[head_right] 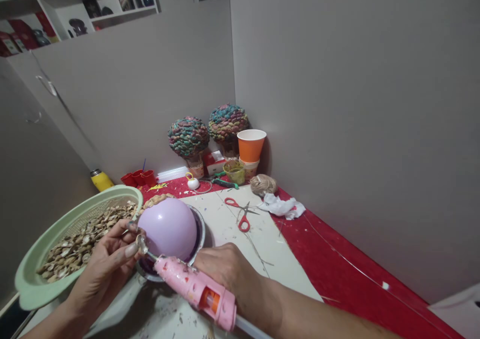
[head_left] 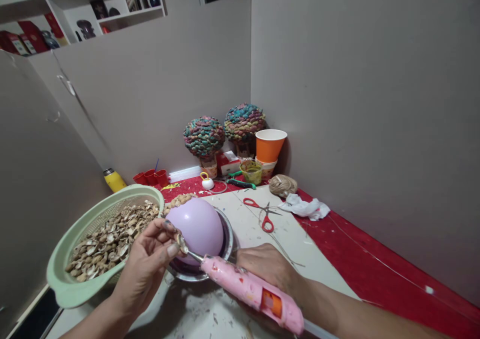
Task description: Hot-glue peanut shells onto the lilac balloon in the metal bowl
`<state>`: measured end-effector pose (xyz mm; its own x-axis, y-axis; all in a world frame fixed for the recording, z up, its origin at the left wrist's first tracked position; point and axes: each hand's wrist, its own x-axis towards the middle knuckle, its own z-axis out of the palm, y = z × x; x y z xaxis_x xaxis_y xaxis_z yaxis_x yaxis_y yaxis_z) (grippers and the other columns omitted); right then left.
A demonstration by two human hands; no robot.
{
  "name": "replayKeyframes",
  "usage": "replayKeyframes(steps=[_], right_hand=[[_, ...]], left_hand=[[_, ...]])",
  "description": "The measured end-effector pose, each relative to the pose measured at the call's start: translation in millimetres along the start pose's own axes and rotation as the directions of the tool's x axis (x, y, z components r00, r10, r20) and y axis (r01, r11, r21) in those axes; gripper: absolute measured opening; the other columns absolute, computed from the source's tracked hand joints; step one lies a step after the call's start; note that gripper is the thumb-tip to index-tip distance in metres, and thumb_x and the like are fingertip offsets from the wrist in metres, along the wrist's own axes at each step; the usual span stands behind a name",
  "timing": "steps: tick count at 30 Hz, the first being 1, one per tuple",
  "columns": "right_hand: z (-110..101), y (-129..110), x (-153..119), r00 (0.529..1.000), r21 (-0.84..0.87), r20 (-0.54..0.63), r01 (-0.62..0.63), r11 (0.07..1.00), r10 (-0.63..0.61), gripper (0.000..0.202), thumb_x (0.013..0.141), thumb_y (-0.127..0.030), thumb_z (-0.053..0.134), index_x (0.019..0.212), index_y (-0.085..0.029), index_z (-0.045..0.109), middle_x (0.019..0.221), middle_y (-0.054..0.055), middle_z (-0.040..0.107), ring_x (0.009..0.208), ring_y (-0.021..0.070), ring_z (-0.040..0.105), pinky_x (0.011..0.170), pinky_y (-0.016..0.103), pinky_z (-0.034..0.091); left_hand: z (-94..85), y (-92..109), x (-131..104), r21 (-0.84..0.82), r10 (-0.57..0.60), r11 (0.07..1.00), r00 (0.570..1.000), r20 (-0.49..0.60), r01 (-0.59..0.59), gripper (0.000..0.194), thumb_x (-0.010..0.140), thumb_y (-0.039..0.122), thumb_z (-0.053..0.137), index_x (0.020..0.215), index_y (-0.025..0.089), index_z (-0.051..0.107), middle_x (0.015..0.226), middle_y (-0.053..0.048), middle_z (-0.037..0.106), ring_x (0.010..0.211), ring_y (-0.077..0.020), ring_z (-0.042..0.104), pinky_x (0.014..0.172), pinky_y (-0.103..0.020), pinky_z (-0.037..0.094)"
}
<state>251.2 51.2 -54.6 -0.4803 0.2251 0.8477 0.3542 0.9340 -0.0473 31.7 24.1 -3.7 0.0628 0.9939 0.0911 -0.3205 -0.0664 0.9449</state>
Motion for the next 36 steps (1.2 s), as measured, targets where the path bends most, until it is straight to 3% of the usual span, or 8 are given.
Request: replayKeyframes(steps=[11, 17, 21, 26, 36], right_hand=[[2, 3, -9, 0.999, 0.028, 0.040, -0.012, 1.000, 0.011, 0.044, 0.103, -0.027, 0.026, 0.064, -0.021, 0.046, 0.050, -0.005, 0.042, 0.041, 0.0101, 0.034, 0.041, 0.025, 0.023], [2, 4, -7, 1.000, 0.053, -0.026, -0.016, 0.998, 0.018, 0.054, 0.106, -0.035, 0.014, 0.061, -0.022, 0.039, 0.048, -0.006, 0.036, 0.039, 0.0094, 0.030, 0.039, 0.025, 0.022], [4, 5, -10, 0.997, 0.161, 0.022, -0.077, 0.984, 0.074, 0.043, 0.104, -0.035, 0.026, 0.066, -0.022, 0.040, 0.054, -0.006, 0.040, 0.044, 0.0101, 0.035, 0.043, 0.025, 0.025], [9, 10, -18, 0.994, 0.281, 0.033, -0.108, 0.954, 0.103, 0.039, 0.102, -0.037, 0.034, 0.065, -0.024, 0.031, 0.056, -0.007, 0.036, 0.047, 0.0099, 0.036, 0.047, 0.024, 0.027], [7, 9, -22, 0.992, 0.242, 0.090, -0.109, 0.964, 0.089, 0.035, 0.100, -0.031, 0.038, 0.066, -0.022, 0.039, 0.058, -0.006, 0.040, 0.048, 0.0100, 0.036, 0.047, 0.025, 0.026]], left_hand=[[2.3, 0, 0, -0.020, 0.009, 1.000, 1.000, -0.004, -0.009, 0.027, 0.069, 0.015, 0.084, 0.089, 0.021, 0.066, 0.081, 0.002, 0.068, 0.070, -0.0088, 0.062, 0.066, -0.018, 0.053], [-0.3, -4, 1, 0.041, 0.010, 0.999, 1.000, -0.029, -0.008, 0.029, 0.068, 0.019, 0.085, 0.088, 0.020, 0.065, 0.080, 0.002, 0.067, 0.071, -0.0093, 0.061, 0.066, -0.018, 0.051], [-4.9, -9, -2, 0.080, 0.003, 0.997, 1.000, -0.011, -0.002, 0.029, 0.070, 0.021, 0.084, 0.089, 0.021, 0.064, 0.081, 0.002, 0.067, 0.073, -0.0102, 0.060, 0.067, -0.018, 0.051], [-8.9, -13, -3, 0.129, -0.016, 0.992, 0.999, 0.040, 0.011, 0.027, 0.073, 0.021, 0.082, 0.092, 0.022, 0.063, 0.082, 0.002, 0.067, 0.073, -0.0104, 0.060, 0.068, -0.020, 0.050], [-8.2, -13, -3, 0.122, -0.027, 0.992, 0.999, 0.038, 0.022, 0.027, 0.073, 0.020, 0.082, 0.092, 0.021, 0.062, 0.083, 0.001, 0.067, 0.073, -0.0100, 0.060, 0.067, -0.018, 0.049]])
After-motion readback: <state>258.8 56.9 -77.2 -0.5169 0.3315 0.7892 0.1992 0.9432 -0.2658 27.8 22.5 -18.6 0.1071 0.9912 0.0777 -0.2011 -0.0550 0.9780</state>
